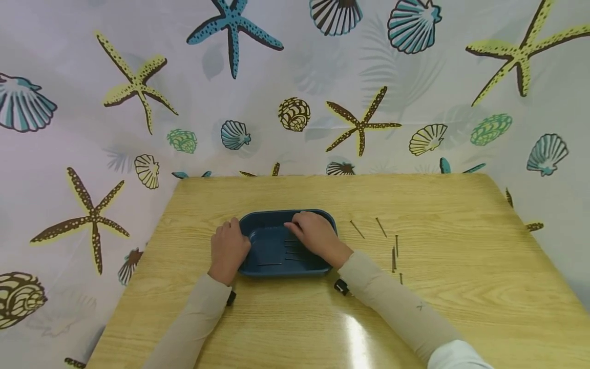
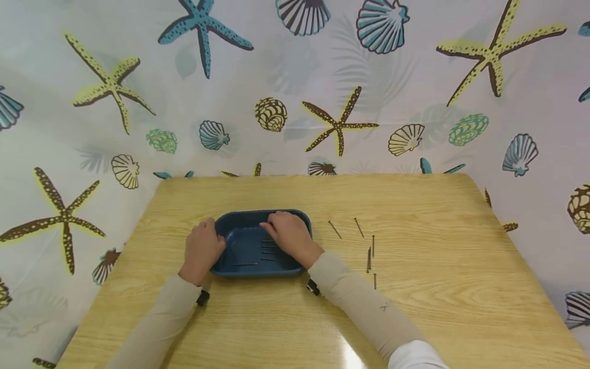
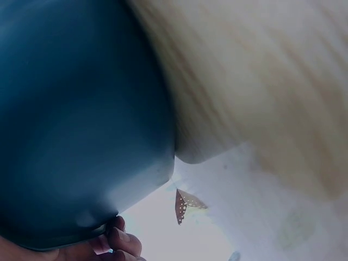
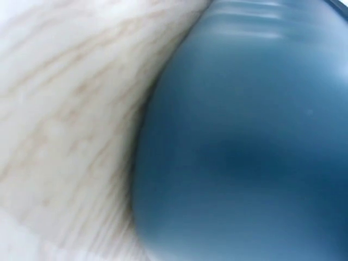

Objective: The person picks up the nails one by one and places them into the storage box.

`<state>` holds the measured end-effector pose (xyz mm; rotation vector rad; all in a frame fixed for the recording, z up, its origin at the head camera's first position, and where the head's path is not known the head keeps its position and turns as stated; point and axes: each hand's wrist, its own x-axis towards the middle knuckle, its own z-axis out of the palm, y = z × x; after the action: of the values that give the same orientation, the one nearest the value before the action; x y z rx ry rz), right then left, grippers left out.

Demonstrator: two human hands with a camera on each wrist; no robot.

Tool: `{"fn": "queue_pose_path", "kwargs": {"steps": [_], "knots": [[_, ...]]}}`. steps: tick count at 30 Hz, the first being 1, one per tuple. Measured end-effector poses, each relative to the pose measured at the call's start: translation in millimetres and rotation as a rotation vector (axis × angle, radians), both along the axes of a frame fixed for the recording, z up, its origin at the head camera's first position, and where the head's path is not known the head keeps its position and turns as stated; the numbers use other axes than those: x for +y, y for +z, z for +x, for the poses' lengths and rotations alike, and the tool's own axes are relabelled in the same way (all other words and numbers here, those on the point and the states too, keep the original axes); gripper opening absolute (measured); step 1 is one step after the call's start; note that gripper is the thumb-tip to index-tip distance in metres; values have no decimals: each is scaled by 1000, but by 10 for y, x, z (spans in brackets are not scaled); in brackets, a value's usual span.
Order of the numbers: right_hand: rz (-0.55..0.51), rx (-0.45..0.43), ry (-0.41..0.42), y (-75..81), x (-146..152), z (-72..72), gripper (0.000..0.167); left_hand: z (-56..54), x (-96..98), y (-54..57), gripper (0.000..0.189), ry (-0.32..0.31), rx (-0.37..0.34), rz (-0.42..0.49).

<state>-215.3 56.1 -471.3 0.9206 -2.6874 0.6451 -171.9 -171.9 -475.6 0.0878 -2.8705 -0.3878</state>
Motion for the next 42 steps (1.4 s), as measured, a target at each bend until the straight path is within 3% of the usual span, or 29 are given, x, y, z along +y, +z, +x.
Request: {"fn": "queue_pose_path", "kwargs": {"steps": [9,13,19,25,32,42], "knots": [[-103,-18,-60,126,188,141,28,-18,-3,-23,19,7,-67,33],[-164,-13,-115,182,365,200,25,-28,-5,-22,21,1,-65,31],[-218,-89,-225,249,742,225,25,-17,-19,-22,18,-6,-42,34],[-201,-145,-322,203,1261,167,28,-29,-20,-22,19,-5,-22,35],[-144,-268,-412,58,1750,131,27,-25,-14,-27,19,-6,-24,34],[-86,-347,-417,-32,1909,126,29,-29,-7,-15,25,-6,-57,32]]}}
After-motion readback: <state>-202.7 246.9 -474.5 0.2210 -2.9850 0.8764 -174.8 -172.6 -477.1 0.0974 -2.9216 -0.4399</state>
